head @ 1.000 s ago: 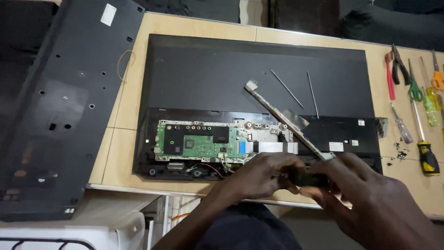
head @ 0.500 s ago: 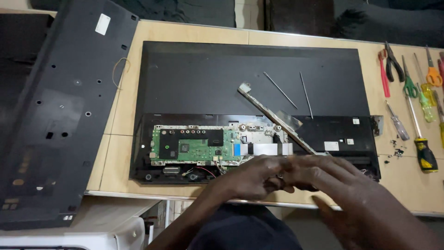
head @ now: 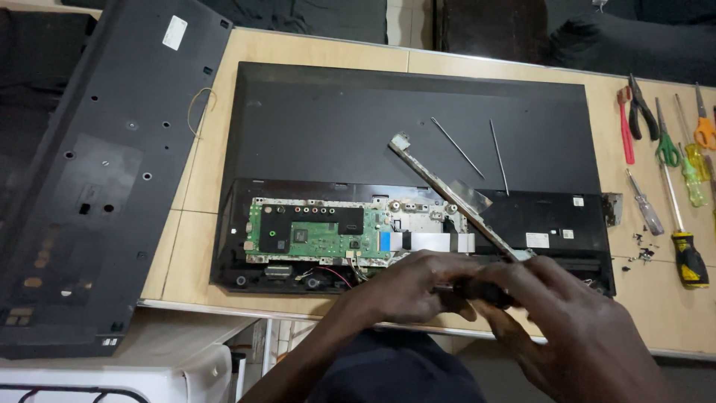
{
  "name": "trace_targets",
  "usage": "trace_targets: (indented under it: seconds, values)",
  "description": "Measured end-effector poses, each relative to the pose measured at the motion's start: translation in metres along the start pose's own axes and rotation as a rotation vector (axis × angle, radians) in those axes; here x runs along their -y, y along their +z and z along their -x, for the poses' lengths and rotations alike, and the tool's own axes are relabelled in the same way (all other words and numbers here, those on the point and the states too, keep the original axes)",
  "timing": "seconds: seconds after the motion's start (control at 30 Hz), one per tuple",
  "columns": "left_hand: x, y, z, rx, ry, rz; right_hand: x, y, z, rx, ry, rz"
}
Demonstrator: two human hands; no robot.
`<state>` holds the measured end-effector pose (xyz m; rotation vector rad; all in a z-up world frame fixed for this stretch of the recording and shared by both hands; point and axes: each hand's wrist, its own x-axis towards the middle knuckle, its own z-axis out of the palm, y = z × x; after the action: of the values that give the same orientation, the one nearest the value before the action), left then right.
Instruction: The person repairs a disassembled television lying face-down on a work table. They handle the exposed motherboard and internal wiring, use a screwdriver on the chassis, and use a small pointed tool to work on connectors and components near the board, repositioning a detached trim strip as they work.
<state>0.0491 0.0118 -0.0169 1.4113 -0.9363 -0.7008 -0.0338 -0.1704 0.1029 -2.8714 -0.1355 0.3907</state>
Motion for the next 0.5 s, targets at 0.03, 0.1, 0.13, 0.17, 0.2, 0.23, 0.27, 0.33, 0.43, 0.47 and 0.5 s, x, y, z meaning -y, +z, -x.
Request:
trace_targets:
  seconds: [0.03, 0.1, 0.13, 0.17, 0.2, 0.23, 0.27, 0.33, 0.43, 0.47, 0.5]
  values:
    - [-0.005, 0.000, 0.000, 0.055, -0.053, 0.140, -0.001, 0.001, 0.001, -0.173, -0.200, -0.082]
    - [0.000, 0.000, 0.002, 0.039, -0.016, 0.131, -0.024, 0.013, -0.001, -0.002, -0.179, -0.013]
    - [0.003, 0.001, 0.002, 0.031, 0.023, 0.125, -0.036, 0.019, -0.001, 0.167, -0.145, 0.057]
    - [0.002, -0.001, 0.001, 0.032, 0.022, 0.124, -0.019, 0.009, -0.004, 0.165, -0.145, 0.056]
    - [0.002, -0.001, 0.000, 0.042, -0.021, -0.010, -0.003, -0.002, -0.005, 0.211, 0.048, 0.079]
    - [0.002, -0.001, -0.002, 0.053, -0.064, -0.144, 0.014, -0.012, -0.006, 0.254, 0.242, 0.102]
    - [0.000, 0.001, -0.002, 0.057, -0.061, -0.142, 0.010, -0.010, -0.003, 0.253, 0.247, 0.103]
    - [-0.005, 0.001, -0.002, 0.089, -0.046, 0.255, 0.005, -0.005, 0.000, 0.097, 0.052, 0.034]
    - [0.016, 0.003, -0.003, 0.036, 0.023, -0.122, 0.009, -0.021, -0.010, 0.514, 0.191, 0.100]
    - [0.008, 0.002, -0.003, 0.039, 0.024, -0.119, 0.010, -0.018, -0.010, 0.515, 0.195, 0.100]
    - [0.001, 0.001, -0.003, 0.066, -0.091, 0.033, 0.011, -0.014, -0.010, 0.488, 0.210, 0.129]
